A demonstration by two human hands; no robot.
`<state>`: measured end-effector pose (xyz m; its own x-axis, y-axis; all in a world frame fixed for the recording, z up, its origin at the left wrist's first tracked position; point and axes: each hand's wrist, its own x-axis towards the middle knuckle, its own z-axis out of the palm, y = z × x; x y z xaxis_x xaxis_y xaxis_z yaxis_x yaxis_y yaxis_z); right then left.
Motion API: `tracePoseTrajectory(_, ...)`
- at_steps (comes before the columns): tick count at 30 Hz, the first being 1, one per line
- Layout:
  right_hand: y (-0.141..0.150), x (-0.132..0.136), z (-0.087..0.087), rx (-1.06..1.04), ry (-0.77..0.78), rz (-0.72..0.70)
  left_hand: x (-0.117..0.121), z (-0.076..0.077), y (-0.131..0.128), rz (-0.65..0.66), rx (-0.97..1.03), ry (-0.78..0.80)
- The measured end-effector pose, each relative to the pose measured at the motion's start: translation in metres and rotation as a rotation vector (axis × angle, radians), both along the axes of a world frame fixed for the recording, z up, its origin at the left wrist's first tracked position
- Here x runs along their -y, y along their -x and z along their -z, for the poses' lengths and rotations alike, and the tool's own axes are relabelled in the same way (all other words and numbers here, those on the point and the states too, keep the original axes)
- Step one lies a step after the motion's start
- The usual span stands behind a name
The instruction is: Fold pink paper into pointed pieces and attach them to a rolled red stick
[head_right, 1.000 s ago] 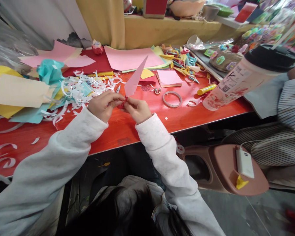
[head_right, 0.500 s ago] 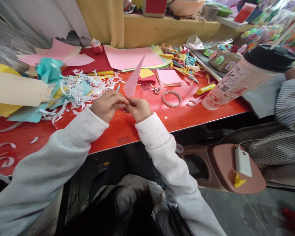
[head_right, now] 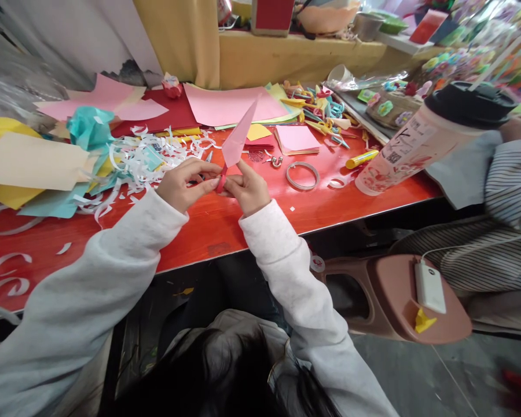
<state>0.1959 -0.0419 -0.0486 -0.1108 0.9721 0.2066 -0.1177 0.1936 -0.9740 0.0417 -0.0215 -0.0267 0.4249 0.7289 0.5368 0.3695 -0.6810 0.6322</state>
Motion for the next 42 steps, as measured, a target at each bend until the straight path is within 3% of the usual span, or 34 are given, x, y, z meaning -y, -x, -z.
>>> tracePoseTrajectory(11, 0.005, 0.004, 0.001, 0.047, -0.087, -0.21, -0.005, 0.0, 0.003, 0.0, -0.053, -0.069)
tracePoseTrajectory(14, 0.001, -0.001, 0.005, 0.09, -0.041, -0.087, -0.003, -0.001, 0.002, 0.032, -0.01, 0.034)
tracePoseTrajectory(18, 0.0, -0.002, 0.008, 0.174, -0.018, 0.122, -0.002, 0.0, -0.002, 0.113, 0.224, 0.334)
tracePoseTrajectory(21, 0.001, 0.002, 0.006, 0.257, -0.138, 0.154, -0.005, 0.0, -0.002, 0.118, 0.383, 0.464)
tracePoseTrajectory(25, 0.003, 0.006, 0.002, 0.275, -0.279, 0.14, -0.013, -0.003, 0.005, 0.076, 0.518, 0.506)
tracePoseTrajectory(28, 0.004, 0.008, 0.0, 0.19, -0.209, 0.089, -0.014, -0.006, 0.008, 0.047, 0.547, 0.492)
tracePoseTrajectory(31, 0.004, 0.01, -0.002, 0.145, -0.111, 0.034, -0.012, -0.005, 0.006, 0.105, 0.493, 0.571)
tracePoseTrajectory(37, 0.005, 0.015, -0.006, 0.018, -0.028, 0.108, -0.011, 0.002, 0.002, 0.235, 0.545, 0.631)
tracePoseTrajectory(42, 0.006, 0.011, -0.001, 0.028, -0.052, 0.041, -0.007, 0.001, 0.001, 0.285, 0.581, 0.692)
